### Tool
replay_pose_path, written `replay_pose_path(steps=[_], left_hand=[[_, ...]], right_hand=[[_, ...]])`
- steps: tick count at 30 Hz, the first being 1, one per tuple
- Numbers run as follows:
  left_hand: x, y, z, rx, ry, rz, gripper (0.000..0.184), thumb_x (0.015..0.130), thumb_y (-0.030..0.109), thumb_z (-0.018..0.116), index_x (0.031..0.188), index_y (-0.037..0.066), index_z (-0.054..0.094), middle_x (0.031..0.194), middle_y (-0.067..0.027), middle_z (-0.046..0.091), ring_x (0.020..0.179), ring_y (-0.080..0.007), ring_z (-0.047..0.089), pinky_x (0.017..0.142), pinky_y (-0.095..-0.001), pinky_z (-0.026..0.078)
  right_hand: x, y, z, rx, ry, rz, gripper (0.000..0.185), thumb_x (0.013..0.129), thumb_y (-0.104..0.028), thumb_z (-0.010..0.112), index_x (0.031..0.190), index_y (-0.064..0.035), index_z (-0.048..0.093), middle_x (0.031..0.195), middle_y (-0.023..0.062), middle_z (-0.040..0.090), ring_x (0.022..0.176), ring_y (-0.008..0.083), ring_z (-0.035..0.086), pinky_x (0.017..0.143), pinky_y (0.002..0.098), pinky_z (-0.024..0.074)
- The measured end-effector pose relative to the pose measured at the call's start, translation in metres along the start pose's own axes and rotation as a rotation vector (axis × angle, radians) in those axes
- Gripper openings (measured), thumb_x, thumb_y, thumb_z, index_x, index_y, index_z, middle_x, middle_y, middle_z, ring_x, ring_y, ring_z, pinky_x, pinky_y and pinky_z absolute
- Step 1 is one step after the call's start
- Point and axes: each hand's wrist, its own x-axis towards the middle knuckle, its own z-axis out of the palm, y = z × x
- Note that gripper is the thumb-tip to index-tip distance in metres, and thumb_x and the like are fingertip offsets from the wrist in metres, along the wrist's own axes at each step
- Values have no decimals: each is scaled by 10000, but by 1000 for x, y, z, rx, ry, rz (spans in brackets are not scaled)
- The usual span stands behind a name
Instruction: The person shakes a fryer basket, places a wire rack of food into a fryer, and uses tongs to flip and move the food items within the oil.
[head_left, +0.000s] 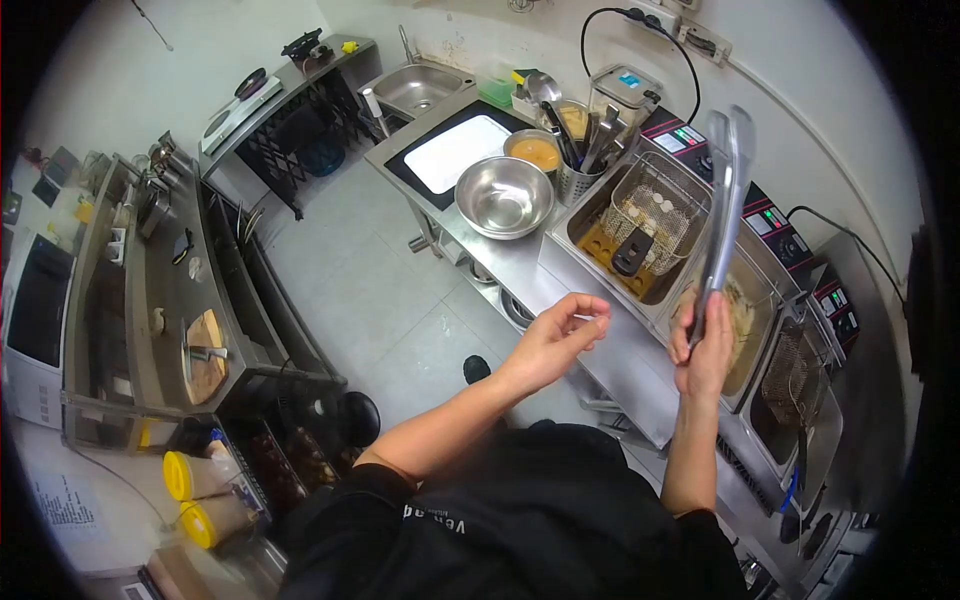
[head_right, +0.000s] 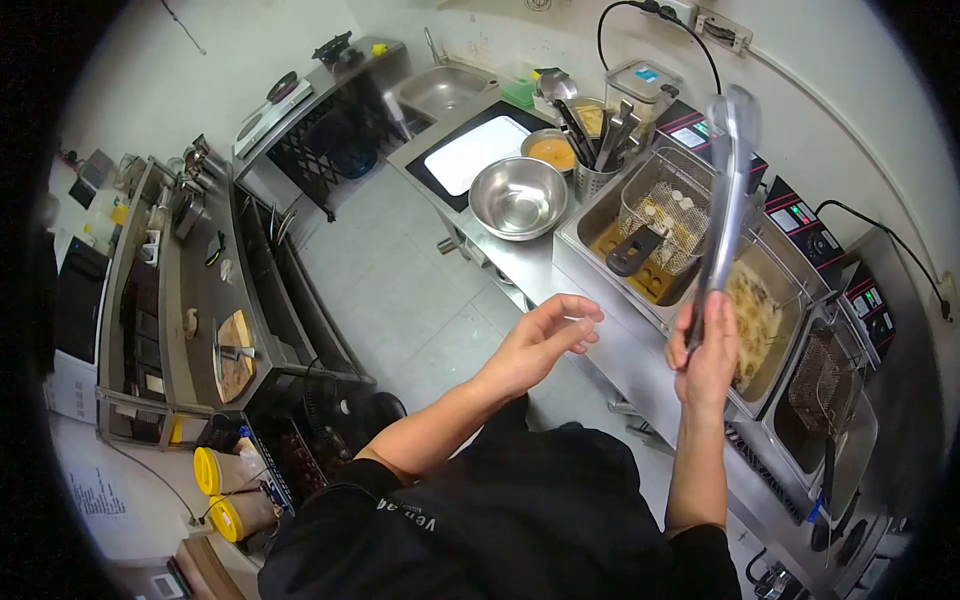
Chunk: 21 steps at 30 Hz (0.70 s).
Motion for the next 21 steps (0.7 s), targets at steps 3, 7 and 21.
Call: replay_pose_path(steps=[3, 7, 21], left_hand=[[11, -3, 10, -20, -59, -8, 234, 926, 187, 576, 1113, 54, 533, 1102, -54, 567, 976, -140, 563, 816, -286, 450], [26, -15, 23, 90, -41, 42, 275, 905, 185, 609, 1117, 51, 496, 1043, -54, 560, 914, -141, 572, 777, -282, 460], [45, -32, 29, -69, 79, -135, 562, 882, 174, 631, 1336, 15, 339, 1055, -98, 570, 841, -170, 608, 718, -300, 504]], right_hand=[[-9, -10, -18, -54, 117, -9, 243, 986, -329, 446, 950, -89, 464, 697, 23, 499, 373, 62, 359, 321, 210, 268], [-21, -15, -53, -134, 213, -21, 241, 980, -329, 463, 904, -101, 459, 683, 21, 496, 370, 62, 360, 322, 205, 262], [-24, -43, -106, -246, 419, -186, 216, 958, -236, 512, 1045, -42, 474, 743, 40, 540, 495, 103, 496, 418, 241, 413]])
